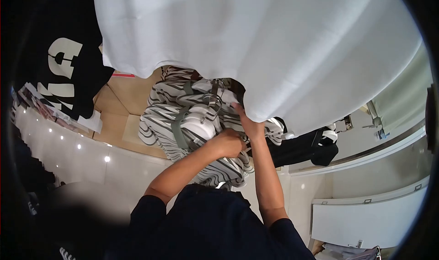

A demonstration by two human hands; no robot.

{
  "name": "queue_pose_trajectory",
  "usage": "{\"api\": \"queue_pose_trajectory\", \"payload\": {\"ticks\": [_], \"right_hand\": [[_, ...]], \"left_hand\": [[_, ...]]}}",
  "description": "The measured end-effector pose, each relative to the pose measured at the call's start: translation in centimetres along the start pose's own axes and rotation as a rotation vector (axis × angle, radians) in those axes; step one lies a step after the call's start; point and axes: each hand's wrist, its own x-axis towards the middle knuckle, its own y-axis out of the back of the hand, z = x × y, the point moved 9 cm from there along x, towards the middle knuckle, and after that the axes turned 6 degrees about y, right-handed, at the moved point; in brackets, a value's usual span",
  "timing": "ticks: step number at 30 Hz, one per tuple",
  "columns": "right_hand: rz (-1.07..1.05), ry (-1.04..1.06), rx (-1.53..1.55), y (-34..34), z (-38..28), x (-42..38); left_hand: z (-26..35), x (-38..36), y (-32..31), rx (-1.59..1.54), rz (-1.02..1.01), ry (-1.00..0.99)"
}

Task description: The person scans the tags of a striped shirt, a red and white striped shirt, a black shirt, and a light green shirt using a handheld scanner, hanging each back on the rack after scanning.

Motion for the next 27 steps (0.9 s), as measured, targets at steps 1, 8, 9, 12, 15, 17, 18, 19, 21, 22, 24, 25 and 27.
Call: {"api": "queue_pose_trajectory", "payload": {"ticks": [1,8,9,12,15,17,18,19,21,22,24,25,27], "right_hand": [[-0.096,-0.052,-0.044,-1.4,0.9,0.2],[-0.203,-0.335,0.501,-4.4,3.9,-3.4],[-0.184,-0.422,0.58,-3.3,2.3,-3.6],[-0.197,-0.598,0.408,1.0,4.8,-4.0],[-0.19,-0.477,0.0,4.0,12.0,-3.7],[-0.024,-0.318,0.058,4.9,10.8,-3.4],[-0.068,-0.367,0.095,3.8,12.9,-4.2],[-0.136,-0.216,-0.104,3.0,11.8,-4.1],[-0.185,-0.093,-0.333,0.8,10.4,-4.2],[-0.165,-0.122,-0.363,-0.2,9.7,-4.0],[-0.068,0.003,-0.393,-1.5,9.1,-3.7],[-0.105,-0.022,-0.389,-2.3,9.7,-3.8],[-0.131,-0.042,-0.313,-3.2,10.0,-3.7]], "left_hand": [[0.0,0.0,0.1,-0.012,0.031,-0.005],[0.9,-1.1,0.9,-0.086,-0.075,0.016],[0.9,-1.3,0.7,-0.088,-0.08,0.023],[0.7,-1.5,0.8,-0.082,-0.081,0.035],[0.0,-1.6,0.7,-0.094,-0.036,0.038],[-0.1,-1.7,1.0,-0.108,-0.012,0.05],[-0.2,-1.8,1.2,-0.114,-0.001,0.058],[-0.3,-1.8,1.1,-0.13,-0.004,0.061],[-0.6,-1.6,0.8,-0.12,-0.019,0.077],[-0.7,-1.6,0.6,-0.116,-0.026,0.086],[-0.6,-1.5,0.7,-0.096,-0.009,0.074],[-0.6,-1.5,0.7,-0.089,0.004,0.072],[-0.6,-1.6,0.9,-0.121,0.034,0.07]]}}
